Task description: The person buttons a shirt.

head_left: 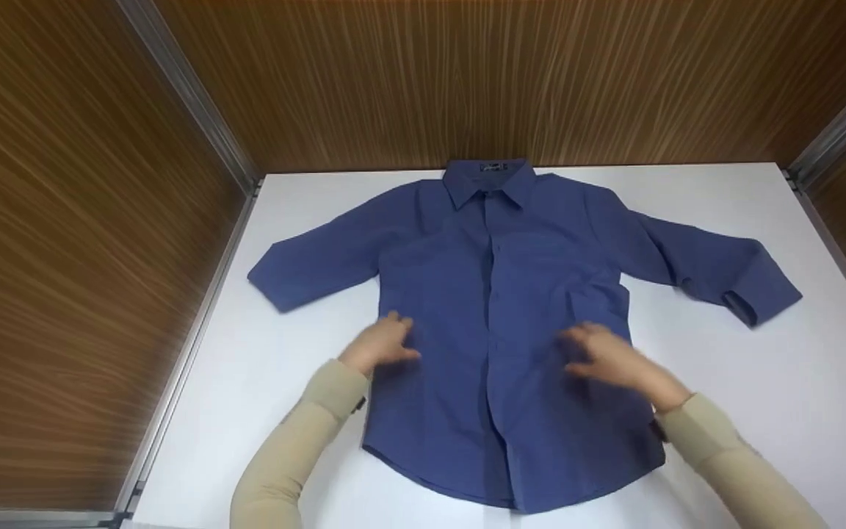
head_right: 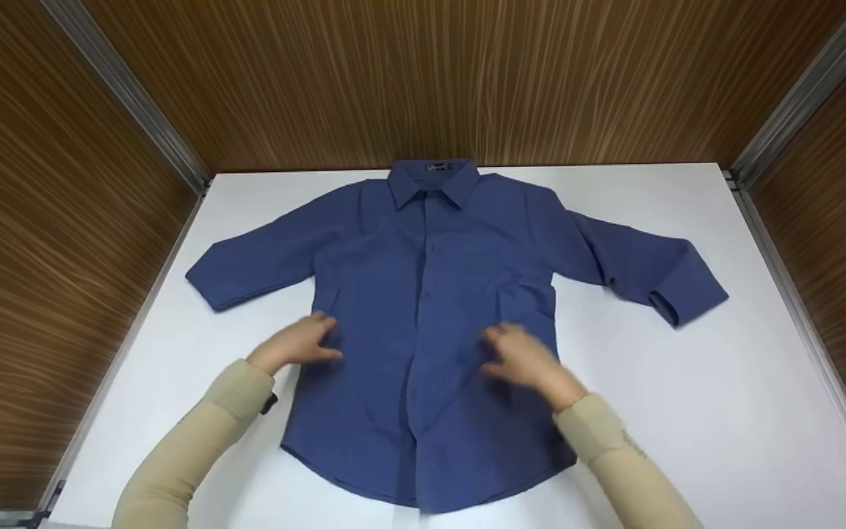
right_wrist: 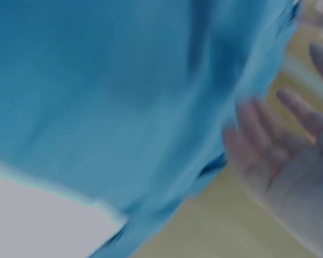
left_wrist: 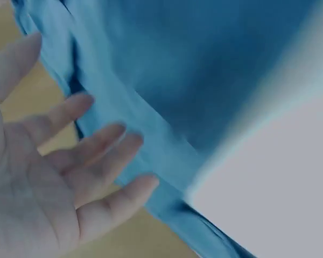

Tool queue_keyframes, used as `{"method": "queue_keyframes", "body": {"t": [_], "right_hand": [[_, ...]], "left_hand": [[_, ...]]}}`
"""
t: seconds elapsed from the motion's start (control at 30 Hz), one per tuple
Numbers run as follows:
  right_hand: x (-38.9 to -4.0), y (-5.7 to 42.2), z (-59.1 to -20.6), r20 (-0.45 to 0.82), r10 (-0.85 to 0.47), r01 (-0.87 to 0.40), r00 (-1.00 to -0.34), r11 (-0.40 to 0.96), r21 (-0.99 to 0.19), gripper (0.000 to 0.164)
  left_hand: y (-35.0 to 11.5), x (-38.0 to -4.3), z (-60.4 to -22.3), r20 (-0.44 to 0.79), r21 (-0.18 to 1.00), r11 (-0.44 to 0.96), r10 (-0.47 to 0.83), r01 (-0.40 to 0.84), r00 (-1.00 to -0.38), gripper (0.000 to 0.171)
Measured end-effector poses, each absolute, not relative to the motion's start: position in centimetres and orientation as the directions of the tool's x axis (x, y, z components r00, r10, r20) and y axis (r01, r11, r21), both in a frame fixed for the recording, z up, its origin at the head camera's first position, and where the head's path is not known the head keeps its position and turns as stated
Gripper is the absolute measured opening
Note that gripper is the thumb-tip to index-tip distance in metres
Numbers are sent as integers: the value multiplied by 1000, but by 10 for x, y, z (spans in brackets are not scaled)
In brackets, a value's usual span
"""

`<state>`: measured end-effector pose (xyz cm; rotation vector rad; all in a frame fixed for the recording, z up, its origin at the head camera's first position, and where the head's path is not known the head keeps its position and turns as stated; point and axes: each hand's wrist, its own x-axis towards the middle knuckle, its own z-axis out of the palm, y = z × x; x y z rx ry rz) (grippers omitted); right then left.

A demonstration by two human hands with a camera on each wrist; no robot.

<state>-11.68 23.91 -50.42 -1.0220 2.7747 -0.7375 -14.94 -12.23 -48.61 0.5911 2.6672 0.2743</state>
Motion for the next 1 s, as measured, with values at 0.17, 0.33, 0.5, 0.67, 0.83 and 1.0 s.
{"method": "queue_keyframes", "body": {"t": [0.17, 0.33, 0.5, 0.67, 0.83, 1.0], "right_hand": [[-150, 274, -508, -49, -436, -404, -898, 866, -294, 79], [-167, 284, -516, -265, -318, -253, -910, 934, -251, 100], [-168, 283, -522, -349, -299, -220, -888, 944, -247, 102], [-167, 276, -523, -309, -316, -267, -897, 945, -190, 102], [-167, 271, -519, -332, -271, -240, -904, 962, -130, 101], [-169, 263, -515, -383, -209, -196, -900, 978, -73, 99]], "left_hand": [[-142, -176, -498, -413, 274, 951, 251, 144, -875, 74], [-144, -194, -509, -396, 267, 960, 185, 80, -899, 84], [-139, -203, -516, -326, 368, 928, 182, 53, -928, 77], [-136, -203, -518, -324, 353, 935, 139, 16, -936, 72], [-128, -201, -510, -377, 205, 978, 117, 41, -919, 92], [-120, -202, -507, -460, 20, 985, 163, 173, -873, 120]]}}
